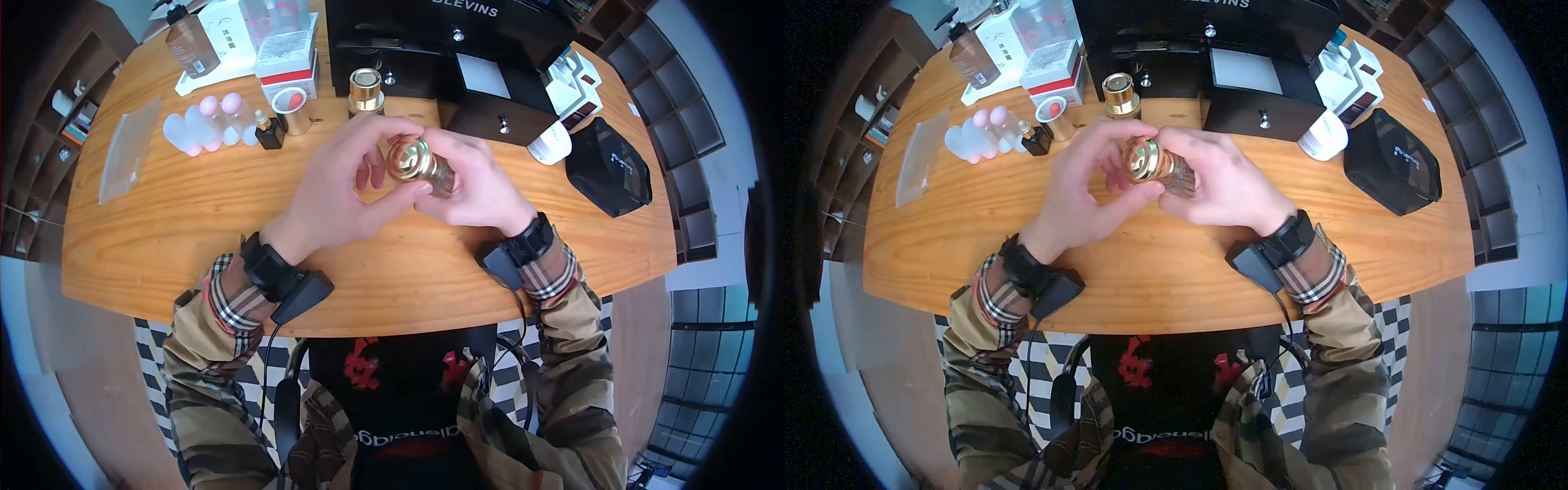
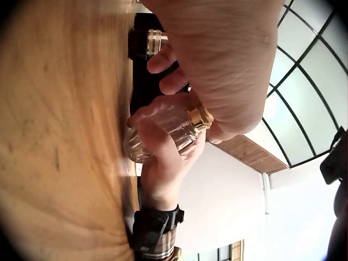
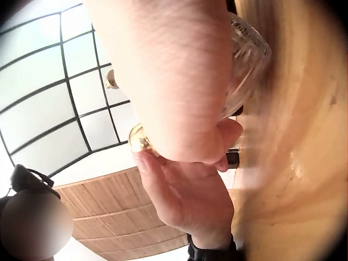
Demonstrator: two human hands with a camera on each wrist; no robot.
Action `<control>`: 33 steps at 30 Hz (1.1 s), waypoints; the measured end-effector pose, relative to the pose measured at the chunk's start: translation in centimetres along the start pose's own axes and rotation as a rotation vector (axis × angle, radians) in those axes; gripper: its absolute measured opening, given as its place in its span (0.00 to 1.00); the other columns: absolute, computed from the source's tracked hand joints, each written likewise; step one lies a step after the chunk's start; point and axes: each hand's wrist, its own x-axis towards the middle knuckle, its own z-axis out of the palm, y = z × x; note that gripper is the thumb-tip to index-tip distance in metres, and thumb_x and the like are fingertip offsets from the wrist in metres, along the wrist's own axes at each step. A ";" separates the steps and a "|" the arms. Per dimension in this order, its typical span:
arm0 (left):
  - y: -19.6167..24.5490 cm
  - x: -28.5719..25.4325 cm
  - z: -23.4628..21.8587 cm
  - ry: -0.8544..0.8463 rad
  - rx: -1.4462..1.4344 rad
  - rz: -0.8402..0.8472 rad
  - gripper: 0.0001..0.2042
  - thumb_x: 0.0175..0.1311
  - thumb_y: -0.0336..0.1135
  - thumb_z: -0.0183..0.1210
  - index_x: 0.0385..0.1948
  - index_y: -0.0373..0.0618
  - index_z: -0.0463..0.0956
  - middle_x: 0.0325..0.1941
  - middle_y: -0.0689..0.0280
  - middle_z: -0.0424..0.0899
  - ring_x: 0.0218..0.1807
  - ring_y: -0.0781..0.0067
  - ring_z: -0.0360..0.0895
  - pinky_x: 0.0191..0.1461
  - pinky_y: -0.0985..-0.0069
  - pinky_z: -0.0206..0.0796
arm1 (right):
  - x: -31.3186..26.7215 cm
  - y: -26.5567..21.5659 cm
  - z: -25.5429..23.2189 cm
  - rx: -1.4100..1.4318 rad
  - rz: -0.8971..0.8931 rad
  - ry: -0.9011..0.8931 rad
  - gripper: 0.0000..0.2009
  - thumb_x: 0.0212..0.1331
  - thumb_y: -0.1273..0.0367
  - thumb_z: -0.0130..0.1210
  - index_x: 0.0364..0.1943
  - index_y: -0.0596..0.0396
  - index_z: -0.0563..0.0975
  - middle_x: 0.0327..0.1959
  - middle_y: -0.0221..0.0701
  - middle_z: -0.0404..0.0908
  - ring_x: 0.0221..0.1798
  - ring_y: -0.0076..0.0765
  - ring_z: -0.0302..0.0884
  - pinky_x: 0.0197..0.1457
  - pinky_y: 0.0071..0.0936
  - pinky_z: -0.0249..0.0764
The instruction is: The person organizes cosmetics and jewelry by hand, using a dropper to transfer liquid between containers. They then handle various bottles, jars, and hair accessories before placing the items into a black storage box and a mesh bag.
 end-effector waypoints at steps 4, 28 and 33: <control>0.4 -0.1 0.0 0.039 0.037 -0.070 0.22 0.56 0.38 0.75 0.49 0.45 0.76 0.35 0.71 0.78 0.26 0.83 0.69 0.29 0.82 0.64 | 0.3 -0.9 -0.3 -0.061 0.004 -0.032 0.17 0.45 0.75 0.63 0.43 0.58 0.76 0.31 0.40 0.78 0.36 0.54 0.80 0.38 0.39 0.76; -0.6 0.1 -0.5 0.364 -0.075 0.027 0.16 0.67 0.27 0.66 0.51 0.40 0.70 0.41 0.68 0.82 0.37 0.86 0.75 0.35 0.85 0.65 | -0.5 2.0 -0.4 -0.032 0.218 0.084 0.15 0.51 0.73 0.65 0.43 0.56 0.76 0.21 0.29 0.76 0.25 0.26 0.75 0.33 0.26 0.72; -0.7 0.1 -0.1 0.321 -0.025 -0.034 0.22 0.63 0.23 0.67 0.55 0.39 0.66 0.47 0.64 0.79 0.41 0.81 0.77 0.40 0.83 0.70 | -0.4 2.8 -0.6 0.105 0.312 0.183 0.15 0.55 0.75 0.67 0.45 0.55 0.75 0.28 0.23 0.78 0.29 0.17 0.75 0.35 0.21 0.72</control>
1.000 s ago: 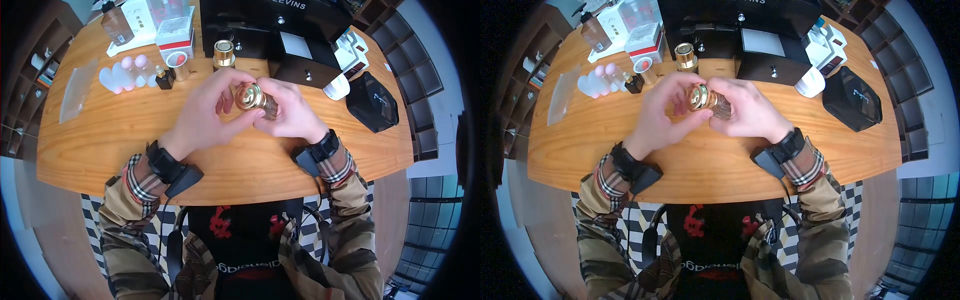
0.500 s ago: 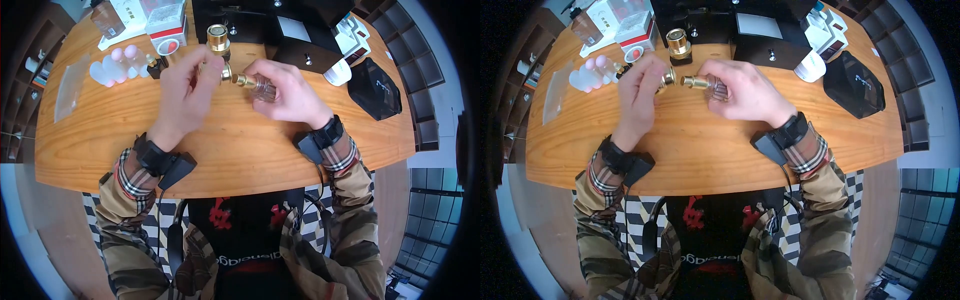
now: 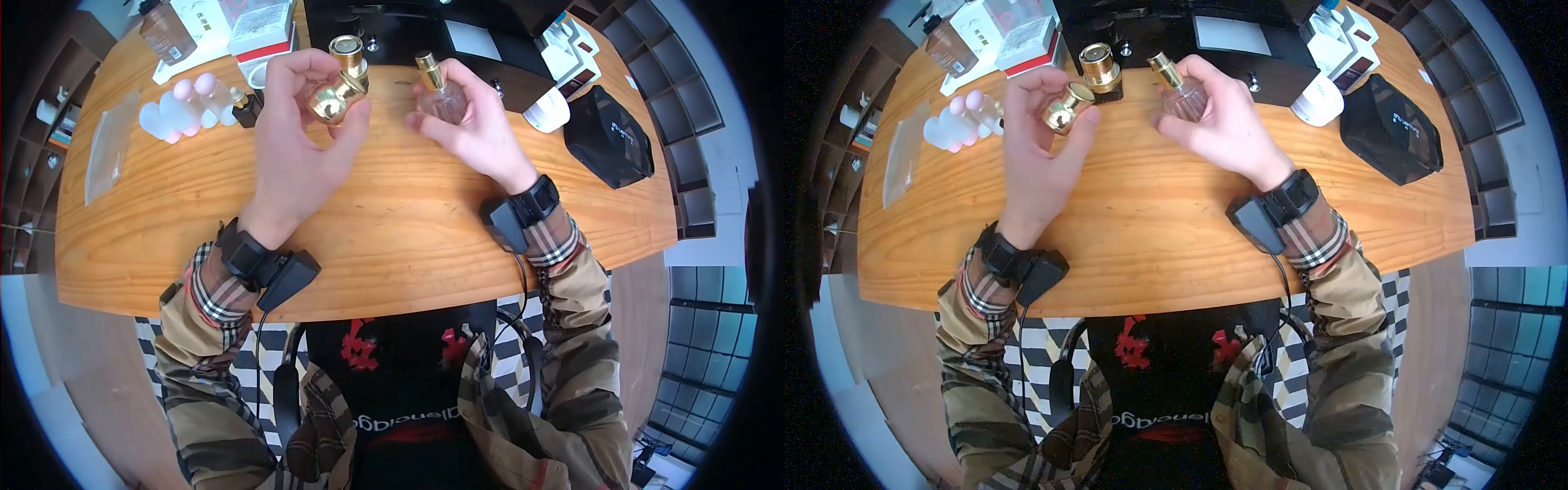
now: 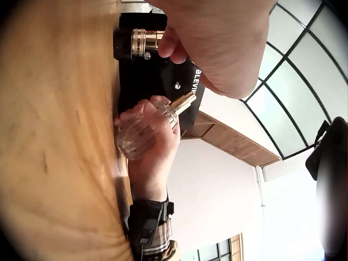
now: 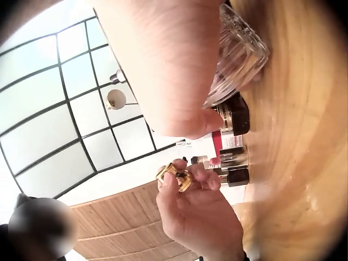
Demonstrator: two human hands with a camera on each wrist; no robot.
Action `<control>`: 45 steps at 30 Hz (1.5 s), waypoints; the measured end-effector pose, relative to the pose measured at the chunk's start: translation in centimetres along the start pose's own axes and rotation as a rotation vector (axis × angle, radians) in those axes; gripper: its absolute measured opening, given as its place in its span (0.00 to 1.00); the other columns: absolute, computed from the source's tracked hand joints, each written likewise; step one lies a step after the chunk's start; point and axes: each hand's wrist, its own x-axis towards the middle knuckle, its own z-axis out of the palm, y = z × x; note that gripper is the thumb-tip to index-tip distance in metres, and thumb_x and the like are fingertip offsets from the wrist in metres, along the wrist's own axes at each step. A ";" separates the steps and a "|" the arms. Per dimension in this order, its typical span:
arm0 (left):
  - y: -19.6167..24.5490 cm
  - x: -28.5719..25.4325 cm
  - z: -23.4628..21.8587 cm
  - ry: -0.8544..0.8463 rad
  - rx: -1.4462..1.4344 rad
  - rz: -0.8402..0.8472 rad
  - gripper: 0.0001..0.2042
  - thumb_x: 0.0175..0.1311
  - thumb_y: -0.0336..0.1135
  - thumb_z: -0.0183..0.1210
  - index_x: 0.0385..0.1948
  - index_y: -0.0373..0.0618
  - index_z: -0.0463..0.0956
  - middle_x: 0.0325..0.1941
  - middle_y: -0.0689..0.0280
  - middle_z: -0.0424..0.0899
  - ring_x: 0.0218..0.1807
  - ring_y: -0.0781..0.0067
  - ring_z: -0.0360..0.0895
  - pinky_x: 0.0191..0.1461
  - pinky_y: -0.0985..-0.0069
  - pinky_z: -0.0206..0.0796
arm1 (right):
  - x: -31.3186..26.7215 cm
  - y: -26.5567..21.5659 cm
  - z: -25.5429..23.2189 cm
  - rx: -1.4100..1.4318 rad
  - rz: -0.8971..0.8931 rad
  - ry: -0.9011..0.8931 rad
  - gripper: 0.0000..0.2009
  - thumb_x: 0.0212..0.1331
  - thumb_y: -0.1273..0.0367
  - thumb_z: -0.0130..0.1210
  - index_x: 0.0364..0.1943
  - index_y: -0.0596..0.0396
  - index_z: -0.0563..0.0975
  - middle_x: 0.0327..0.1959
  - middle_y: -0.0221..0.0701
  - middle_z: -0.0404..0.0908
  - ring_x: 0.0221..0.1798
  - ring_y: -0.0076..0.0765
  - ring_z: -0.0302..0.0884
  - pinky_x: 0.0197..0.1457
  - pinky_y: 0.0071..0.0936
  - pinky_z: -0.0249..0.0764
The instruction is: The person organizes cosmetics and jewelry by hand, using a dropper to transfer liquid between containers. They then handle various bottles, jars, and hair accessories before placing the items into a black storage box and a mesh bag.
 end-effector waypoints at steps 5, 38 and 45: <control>-0.6 -0.1 0.4 0.075 -0.003 0.014 0.26 0.60 0.24 0.68 0.58 0.41 0.65 0.46 0.64 0.80 0.40 0.79 0.78 0.41 0.81 0.71 | -0.2 -1.5 0.2 0.263 0.266 -0.036 0.14 0.58 0.79 0.62 0.48 0.56 0.75 0.35 0.28 0.82 0.34 0.24 0.82 0.37 0.25 0.79; -0.4 0.0 0.0 -0.028 0.061 -0.129 0.27 0.66 0.23 0.65 0.64 0.41 0.61 0.43 0.66 0.79 0.46 0.81 0.78 0.46 0.82 0.70 | -0.7 -4.2 -0.3 1.231 0.619 -0.121 0.19 0.69 0.65 0.57 0.56 0.64 0.74 0.55 0.43 0.83 0.60 0.46 0.82 0.63 0.42 0.81; -0.1 -0.1 0.0 -0.056 0.070 -0.146 0.28 0.66 0.23 0.65 0.65 0.41 0.61 0.44 0.66 0.80 0.46 0.81 0.78 0.47 0.82 0.70 | -0.7 -4.3 0.7 1.031 0.360 -0.055 0.20 0.63 0.78 0.63 0.59 0.60 0.74 0.65 0.39 0.78 0.61 0.37 0.81 0.67 0.35 0.78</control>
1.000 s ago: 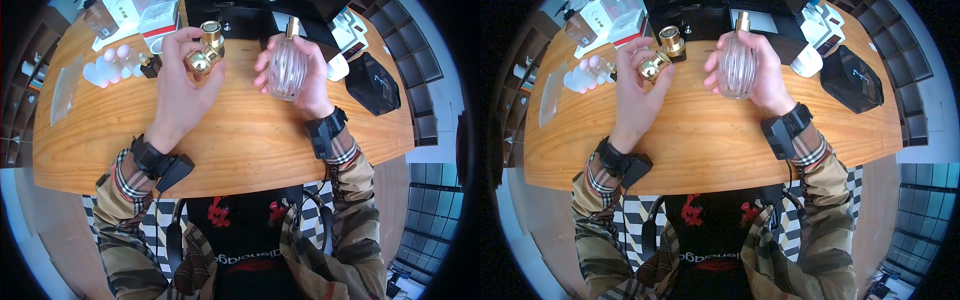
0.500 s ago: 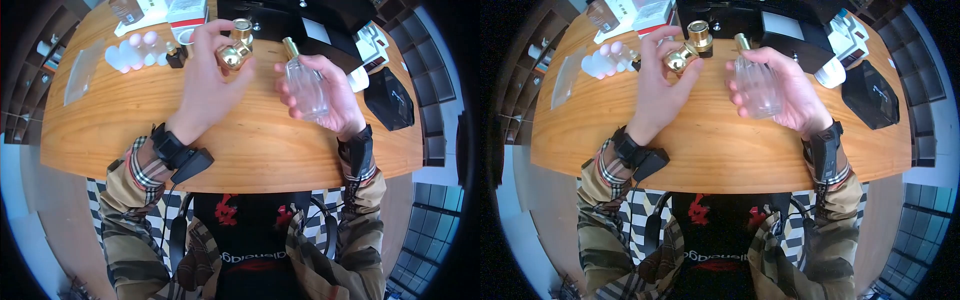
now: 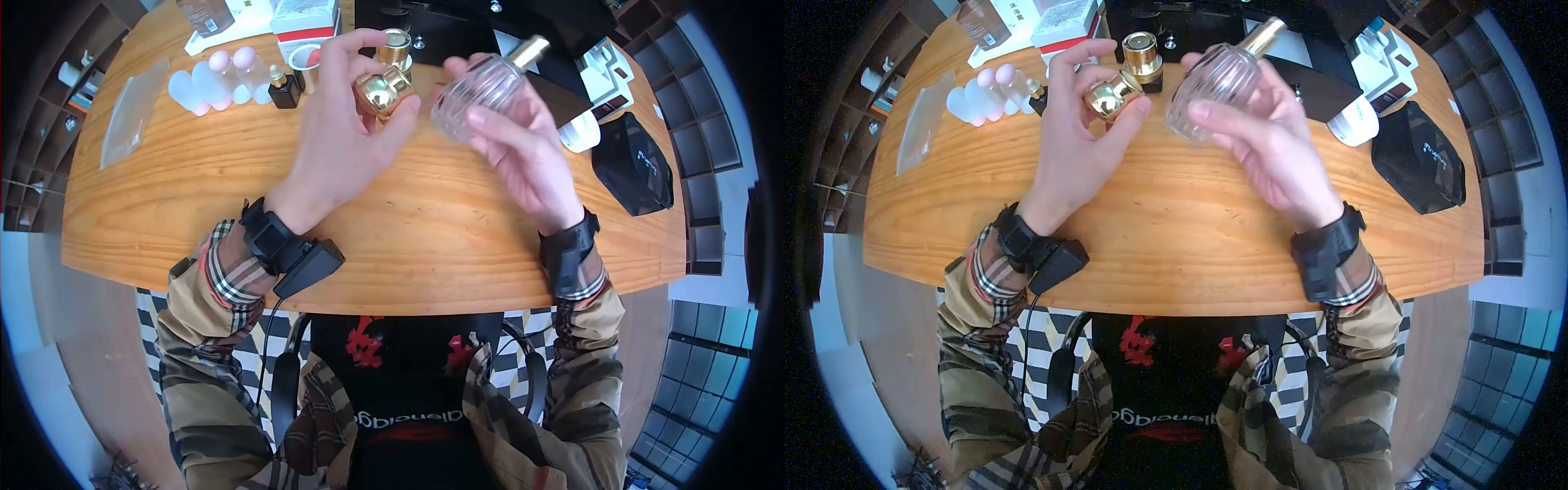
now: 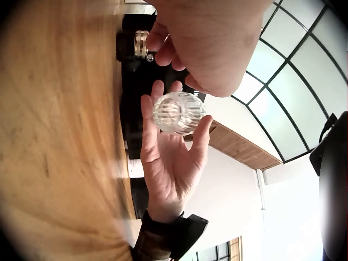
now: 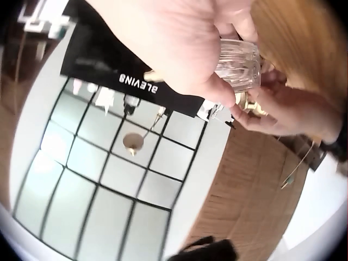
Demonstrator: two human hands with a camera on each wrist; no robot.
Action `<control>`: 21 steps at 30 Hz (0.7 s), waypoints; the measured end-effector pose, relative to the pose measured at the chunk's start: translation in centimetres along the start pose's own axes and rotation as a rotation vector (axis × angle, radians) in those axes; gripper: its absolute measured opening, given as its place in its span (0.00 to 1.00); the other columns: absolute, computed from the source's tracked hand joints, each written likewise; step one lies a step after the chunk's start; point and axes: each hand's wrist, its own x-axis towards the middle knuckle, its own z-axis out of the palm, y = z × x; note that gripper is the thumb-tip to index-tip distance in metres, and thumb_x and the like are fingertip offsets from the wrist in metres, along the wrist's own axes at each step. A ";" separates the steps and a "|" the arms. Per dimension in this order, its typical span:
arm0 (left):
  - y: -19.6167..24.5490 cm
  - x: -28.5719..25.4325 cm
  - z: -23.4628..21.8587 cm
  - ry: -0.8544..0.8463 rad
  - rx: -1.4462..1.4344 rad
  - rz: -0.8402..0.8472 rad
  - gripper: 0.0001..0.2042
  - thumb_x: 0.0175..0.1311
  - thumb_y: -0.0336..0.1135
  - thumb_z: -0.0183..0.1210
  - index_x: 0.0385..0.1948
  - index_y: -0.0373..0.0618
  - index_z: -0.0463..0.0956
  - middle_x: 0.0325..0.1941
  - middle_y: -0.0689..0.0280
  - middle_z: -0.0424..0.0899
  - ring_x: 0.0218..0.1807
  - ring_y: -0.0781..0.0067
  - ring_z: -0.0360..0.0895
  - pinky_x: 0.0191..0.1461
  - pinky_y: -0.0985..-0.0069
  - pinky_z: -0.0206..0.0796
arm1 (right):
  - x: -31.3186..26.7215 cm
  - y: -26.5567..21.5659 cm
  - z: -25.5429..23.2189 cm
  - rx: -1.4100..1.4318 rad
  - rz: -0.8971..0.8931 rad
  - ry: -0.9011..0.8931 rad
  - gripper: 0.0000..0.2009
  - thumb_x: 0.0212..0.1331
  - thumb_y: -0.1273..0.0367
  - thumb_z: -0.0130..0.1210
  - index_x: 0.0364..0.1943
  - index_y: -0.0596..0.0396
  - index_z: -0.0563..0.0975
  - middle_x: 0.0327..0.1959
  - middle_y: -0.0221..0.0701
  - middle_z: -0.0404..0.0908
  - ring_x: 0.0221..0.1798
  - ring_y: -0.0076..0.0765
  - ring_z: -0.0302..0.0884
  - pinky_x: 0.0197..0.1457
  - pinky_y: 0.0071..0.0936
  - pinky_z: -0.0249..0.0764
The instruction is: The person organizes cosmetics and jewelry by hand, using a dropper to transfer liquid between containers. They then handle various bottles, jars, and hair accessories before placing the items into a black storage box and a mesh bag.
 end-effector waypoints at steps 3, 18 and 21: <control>0.1 -0.2 0.1 0.004 0.024 0.002 0.28 0.66 0.24 0.65 0.65 0.41 0.61 0.44 0.67 0.81 0.45 0.82 0.78 0.46 0.82 0.69 | 0.6 0.7 -0.3 -0.717 -0.608 0.095 0.35 0.48 0.86 0.72 0.63 0.56 0.71 0.64 0.36 0.78 0.60 0.29 0.80 0.65 0.28 0.78; -0.1 -0.2 0.2 -0.019 0.002 0.034 0.28 0.65 0.25 0.66 0.65 0.43 0.62 0.43 0.68 0.80 0.44 0.83 0.77 0.45 0.82 0.70 | -1.4 1.4 0.1 -0.720 -0.663 0.119 0.28 0.46 0.80 0.72 0.53 0.59 0.71 0.51 0.36 0.78 0.50 0.26 0.81 0.51 0.27 0.79; 0.5 -0.3 0.2 -0.037 -0.024 -0.036 0.28 0.66 0.25 0.65 0.66 0.43 0.62 0.44 0.68 0.80 0.45 0.83 0.77 0.47 0.82 0.70 | -0.1 1.3 -0.5 -0.992 -1.025 0.165 0.25 0.48 0.80 0.71 0.51 0.58 0.72 0.46 0.34 0.80 0.45 0.26 0.82 0.50 0.24 0.79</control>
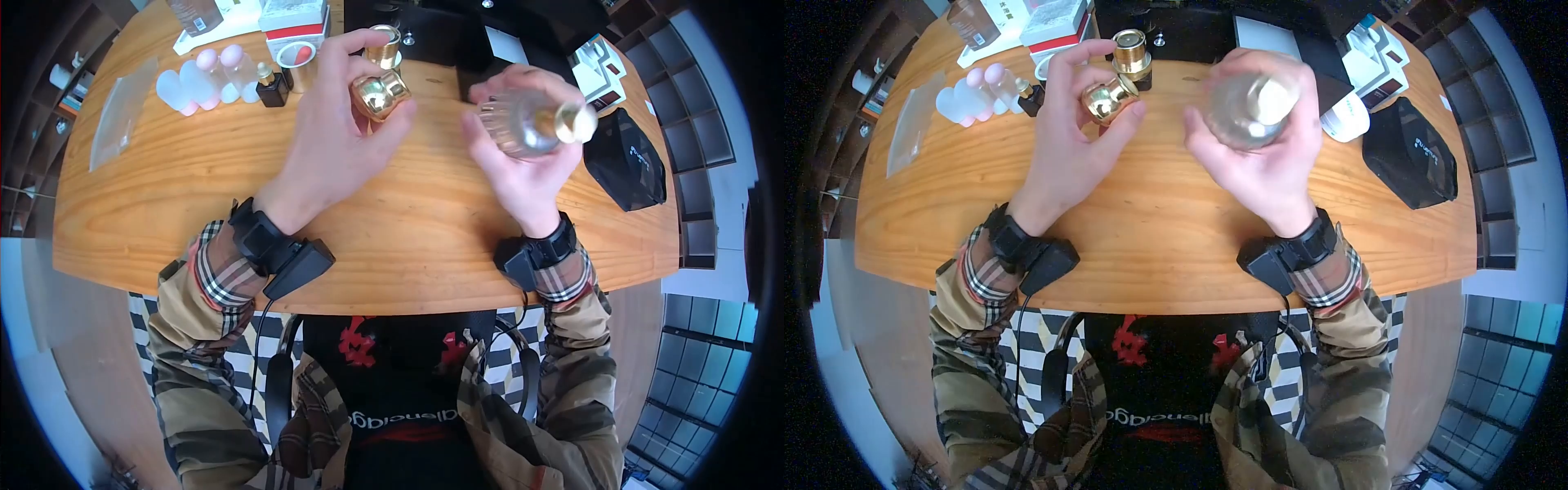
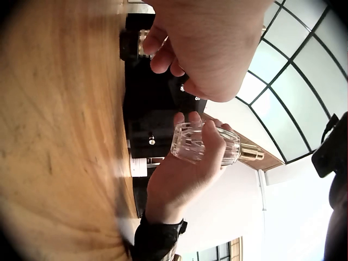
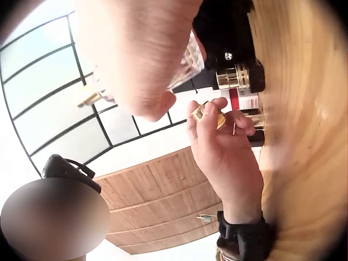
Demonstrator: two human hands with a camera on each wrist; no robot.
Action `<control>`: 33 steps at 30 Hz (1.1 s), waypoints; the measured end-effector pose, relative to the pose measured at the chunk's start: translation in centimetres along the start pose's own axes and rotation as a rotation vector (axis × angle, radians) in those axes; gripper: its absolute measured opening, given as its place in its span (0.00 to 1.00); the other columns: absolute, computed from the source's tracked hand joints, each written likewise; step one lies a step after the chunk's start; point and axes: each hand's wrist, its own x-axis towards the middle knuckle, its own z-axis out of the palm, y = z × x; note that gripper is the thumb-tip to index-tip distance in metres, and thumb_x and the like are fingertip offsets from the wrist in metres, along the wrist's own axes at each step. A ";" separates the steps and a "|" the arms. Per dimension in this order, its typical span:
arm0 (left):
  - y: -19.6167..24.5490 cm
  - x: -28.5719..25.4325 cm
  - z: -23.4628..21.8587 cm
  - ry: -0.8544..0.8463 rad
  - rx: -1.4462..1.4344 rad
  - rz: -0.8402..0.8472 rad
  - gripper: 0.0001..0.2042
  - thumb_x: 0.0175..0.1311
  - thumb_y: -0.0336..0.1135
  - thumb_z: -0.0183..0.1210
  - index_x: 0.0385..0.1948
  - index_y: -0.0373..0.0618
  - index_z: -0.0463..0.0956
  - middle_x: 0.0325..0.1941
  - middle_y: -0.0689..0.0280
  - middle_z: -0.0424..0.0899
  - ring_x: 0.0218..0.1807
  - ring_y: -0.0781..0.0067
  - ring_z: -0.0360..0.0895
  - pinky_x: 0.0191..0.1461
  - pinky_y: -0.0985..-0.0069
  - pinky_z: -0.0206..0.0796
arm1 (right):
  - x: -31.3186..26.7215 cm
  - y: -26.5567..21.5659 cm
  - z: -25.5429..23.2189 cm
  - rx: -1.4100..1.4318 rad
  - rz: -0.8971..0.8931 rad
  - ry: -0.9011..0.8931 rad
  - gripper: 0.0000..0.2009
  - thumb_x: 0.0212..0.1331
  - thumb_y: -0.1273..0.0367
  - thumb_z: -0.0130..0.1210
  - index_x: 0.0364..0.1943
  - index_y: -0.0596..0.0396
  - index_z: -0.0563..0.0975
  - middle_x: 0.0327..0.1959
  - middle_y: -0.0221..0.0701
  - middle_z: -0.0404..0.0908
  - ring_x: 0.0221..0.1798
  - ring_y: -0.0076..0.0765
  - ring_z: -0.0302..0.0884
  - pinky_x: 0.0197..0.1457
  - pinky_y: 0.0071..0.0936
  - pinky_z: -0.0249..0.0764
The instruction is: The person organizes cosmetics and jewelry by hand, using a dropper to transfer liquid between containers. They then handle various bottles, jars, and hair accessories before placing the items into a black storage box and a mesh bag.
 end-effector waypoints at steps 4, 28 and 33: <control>-0.4 0.0 0.1 0.002 -0.033 0.018 0.29 0.66 0.24 0.65 0.66 0.43 0.62 0.44 0.68 0.80 0.45 0.82 0.77 0.47 0.82 0.70 | 0.0 0.1 -0.1 -0.090 -0.083 -0.019 0.25 0.47 0.81 0.71 0.50 0.58 0.73 0.46 0.33 0.81 0.45 0.26 0.83 0.50 0.23 0.80; 0.2 -0.3 -0.2 -0.117 0.035 -0.004 0.19 0.65 0.26 0.69 0.53 0.44 0.70 0.47 0.72 0.80 0.46 0.87 0.80 0.36 0.88 0.68 | -0.2 -1.1 0.6 0.333 0.657 -0.144 0.19 0.58 0.77 0.68 0.51 0.56 0.74 0.34 0.22 0.80 0.32 0.13 0.76 0.33 0.15 0.70; -0.2 0.1 -0.3 -0.086 0.126 0.153 0.20 0.63 0.27 0.70 0.57 0.47 0.78 0.47 0.72 0.75 0.36 0.90 0.72 0.33 0.90 0.63 | -0.4 -0.7 0.9 0.279 0.658 -0.155 0.17 0.59 0.78 0.68 0.50 0.56 0.74 0.33 0.20 0.80 0.32 0.11 0.75 0.32 0.14 0.69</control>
